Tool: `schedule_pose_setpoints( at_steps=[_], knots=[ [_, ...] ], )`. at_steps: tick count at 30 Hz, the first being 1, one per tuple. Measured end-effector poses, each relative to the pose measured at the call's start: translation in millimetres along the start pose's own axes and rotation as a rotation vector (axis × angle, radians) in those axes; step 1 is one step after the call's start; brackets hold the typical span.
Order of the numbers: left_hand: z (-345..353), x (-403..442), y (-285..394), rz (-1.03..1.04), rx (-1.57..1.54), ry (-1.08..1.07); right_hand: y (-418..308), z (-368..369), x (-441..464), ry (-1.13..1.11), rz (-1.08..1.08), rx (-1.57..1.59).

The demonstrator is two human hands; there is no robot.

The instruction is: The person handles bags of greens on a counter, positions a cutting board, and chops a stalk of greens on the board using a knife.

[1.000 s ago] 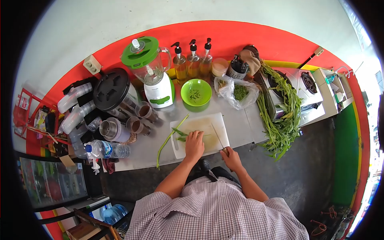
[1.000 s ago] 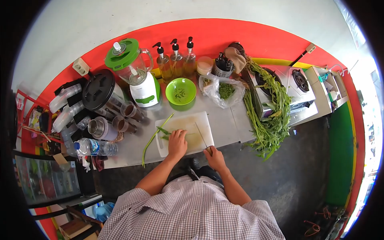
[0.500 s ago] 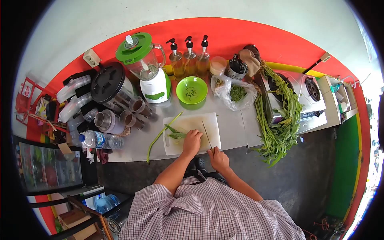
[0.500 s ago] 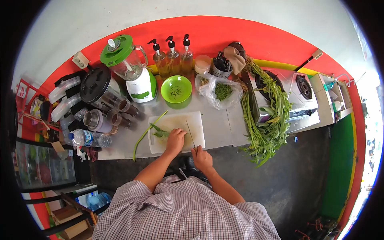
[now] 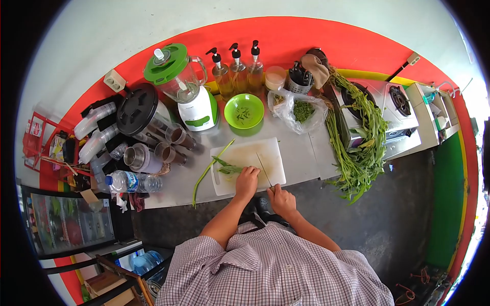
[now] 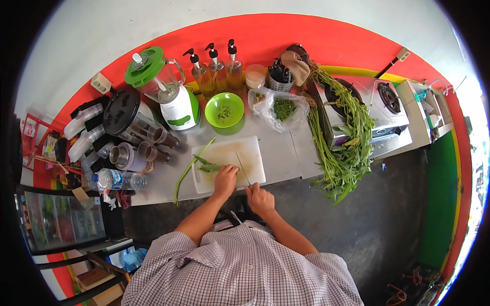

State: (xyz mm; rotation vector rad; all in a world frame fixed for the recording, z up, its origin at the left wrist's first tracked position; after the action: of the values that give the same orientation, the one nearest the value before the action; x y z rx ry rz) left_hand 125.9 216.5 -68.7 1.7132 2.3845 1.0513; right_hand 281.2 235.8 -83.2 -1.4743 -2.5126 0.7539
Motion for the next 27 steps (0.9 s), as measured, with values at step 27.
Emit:
schedule_pose_setpoints(
  at_steps=[27],
  knots=[
    [-17,-22,-1,0.114,0.087,-0.165,-1,11,5,-0.152,0.02,-0.153]
  ],
)
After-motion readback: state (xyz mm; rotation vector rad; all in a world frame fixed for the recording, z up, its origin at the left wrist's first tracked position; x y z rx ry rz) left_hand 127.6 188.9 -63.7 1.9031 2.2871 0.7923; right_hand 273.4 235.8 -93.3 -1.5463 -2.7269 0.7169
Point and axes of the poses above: each hand's wrist, its own x-axis towards the middle knuckle, its own z-axis out of the palm, y = z × x, the point moved 10 cm from there along x, towards the middle knuckle, and after that the axes turned 7 degrees about y, right-handed, at the moved point
